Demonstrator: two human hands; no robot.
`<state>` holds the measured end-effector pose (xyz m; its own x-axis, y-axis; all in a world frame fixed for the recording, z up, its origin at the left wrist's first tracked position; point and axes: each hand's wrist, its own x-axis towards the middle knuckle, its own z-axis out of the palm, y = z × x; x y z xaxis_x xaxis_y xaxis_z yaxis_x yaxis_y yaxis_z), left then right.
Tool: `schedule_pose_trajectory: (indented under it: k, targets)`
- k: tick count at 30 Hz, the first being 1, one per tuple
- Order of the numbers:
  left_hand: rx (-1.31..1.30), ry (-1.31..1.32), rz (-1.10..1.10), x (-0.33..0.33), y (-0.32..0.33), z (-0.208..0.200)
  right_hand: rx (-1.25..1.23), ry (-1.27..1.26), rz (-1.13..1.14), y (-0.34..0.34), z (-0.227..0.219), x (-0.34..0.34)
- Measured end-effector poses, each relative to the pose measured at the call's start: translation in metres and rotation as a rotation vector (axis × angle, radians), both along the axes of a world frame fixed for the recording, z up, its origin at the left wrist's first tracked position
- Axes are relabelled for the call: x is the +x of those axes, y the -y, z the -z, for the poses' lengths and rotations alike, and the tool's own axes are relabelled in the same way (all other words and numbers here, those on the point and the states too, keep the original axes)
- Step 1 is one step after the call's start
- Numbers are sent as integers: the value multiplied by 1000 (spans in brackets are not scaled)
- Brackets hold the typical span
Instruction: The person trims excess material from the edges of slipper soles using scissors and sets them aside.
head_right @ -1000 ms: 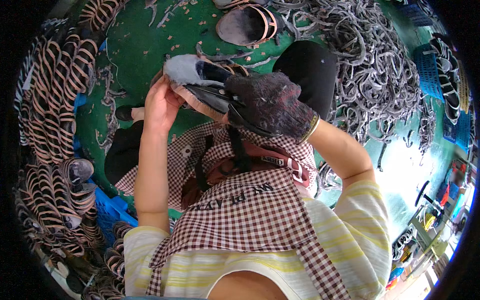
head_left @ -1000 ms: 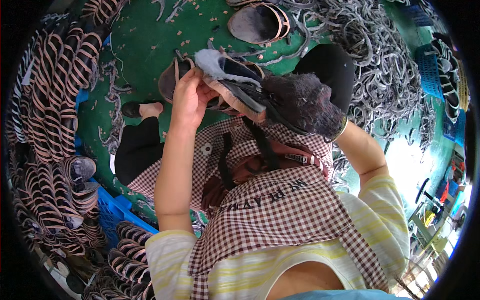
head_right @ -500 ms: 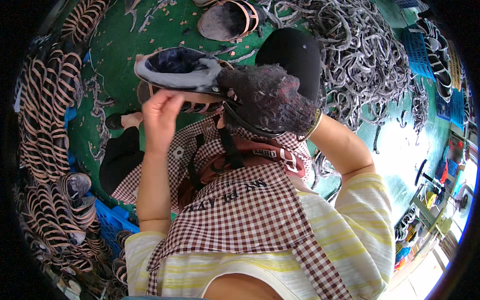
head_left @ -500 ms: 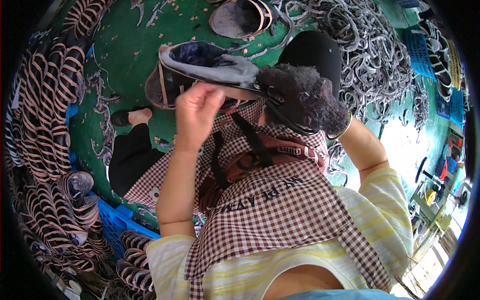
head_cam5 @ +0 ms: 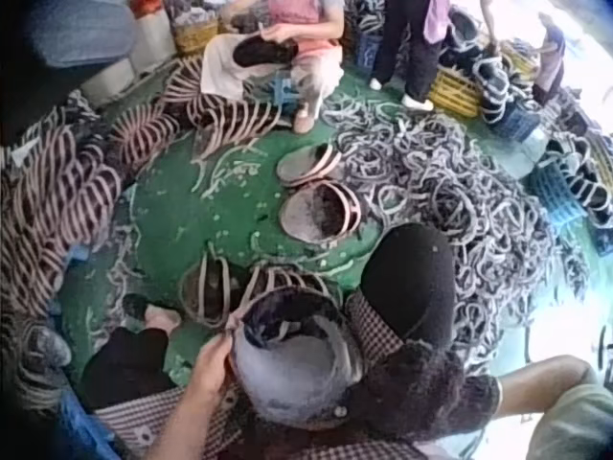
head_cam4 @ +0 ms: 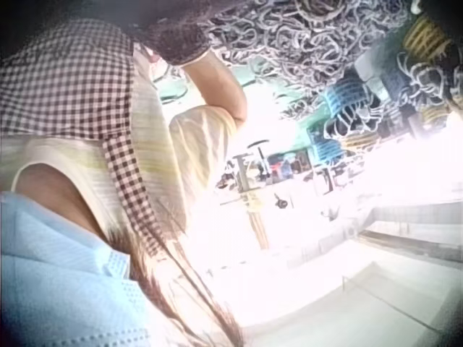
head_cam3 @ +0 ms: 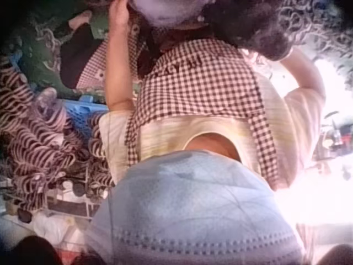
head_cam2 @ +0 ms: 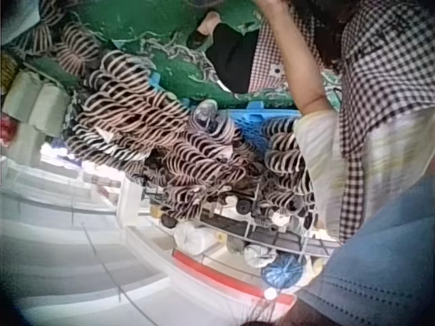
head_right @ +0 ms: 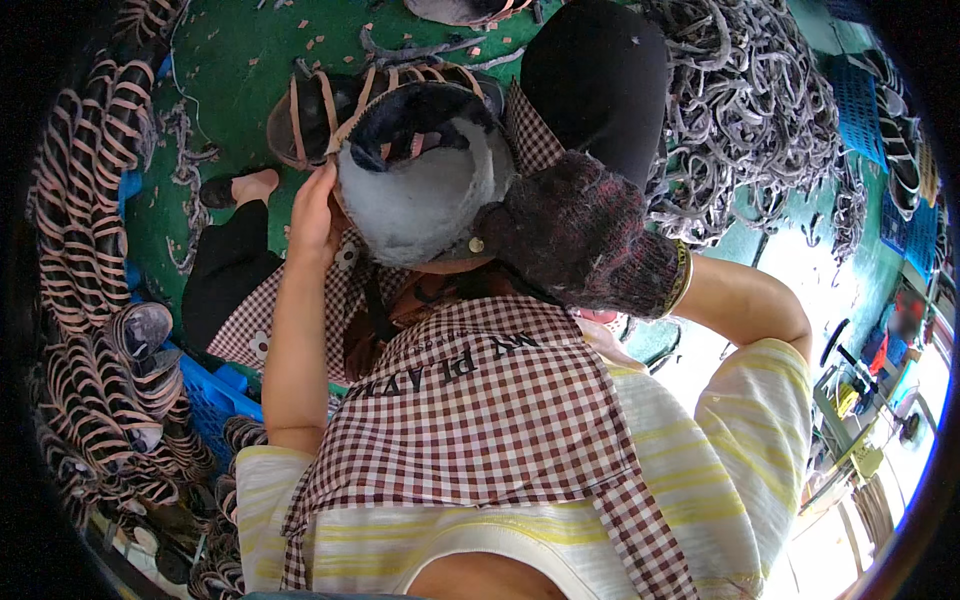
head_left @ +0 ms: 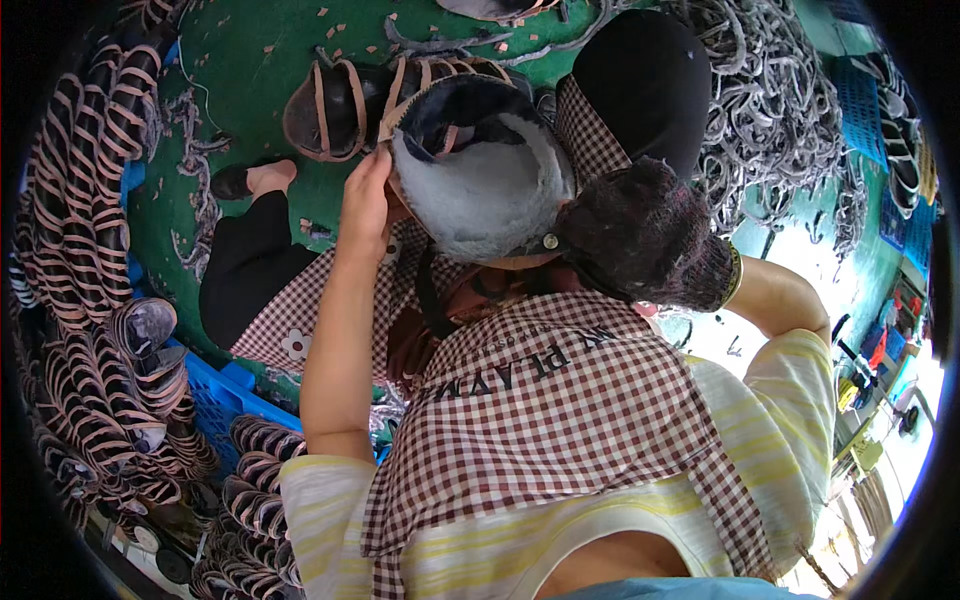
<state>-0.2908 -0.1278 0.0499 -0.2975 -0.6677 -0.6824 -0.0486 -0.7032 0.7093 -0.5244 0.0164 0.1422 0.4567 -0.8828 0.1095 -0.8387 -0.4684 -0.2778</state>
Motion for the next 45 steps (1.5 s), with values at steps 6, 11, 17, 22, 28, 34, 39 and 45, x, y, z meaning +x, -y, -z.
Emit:
schedule_pose_trajectory:
  k: [6,11,17,22,28,34,39,45]
  targets:
    - [35,-268,-70,13,-4,9,352,161,176,8,-21,-7]
    - [-221,-649,-155,4,13,-40,149,367,343,18,-14,-23]
    - [-403,-491,-107,-5,24,-76,179,257,314,35,-26,-26]
    - [-438,-519,-67,-13,25,-89,62,232,278,44,-28,-27]
    - [-532,-530,-12,-23,22,-97,206,293,349,54,-30,-21]
    - [-615,-483,57,-32,11,-94,-145,172,322,66,-33,-12]
    - [-700,-517,24,-31,17,-97,92,323,361,68,-33,-10]
    - [-851,-279,193,-29,14,-93,-44,204,362,79,-44,2]
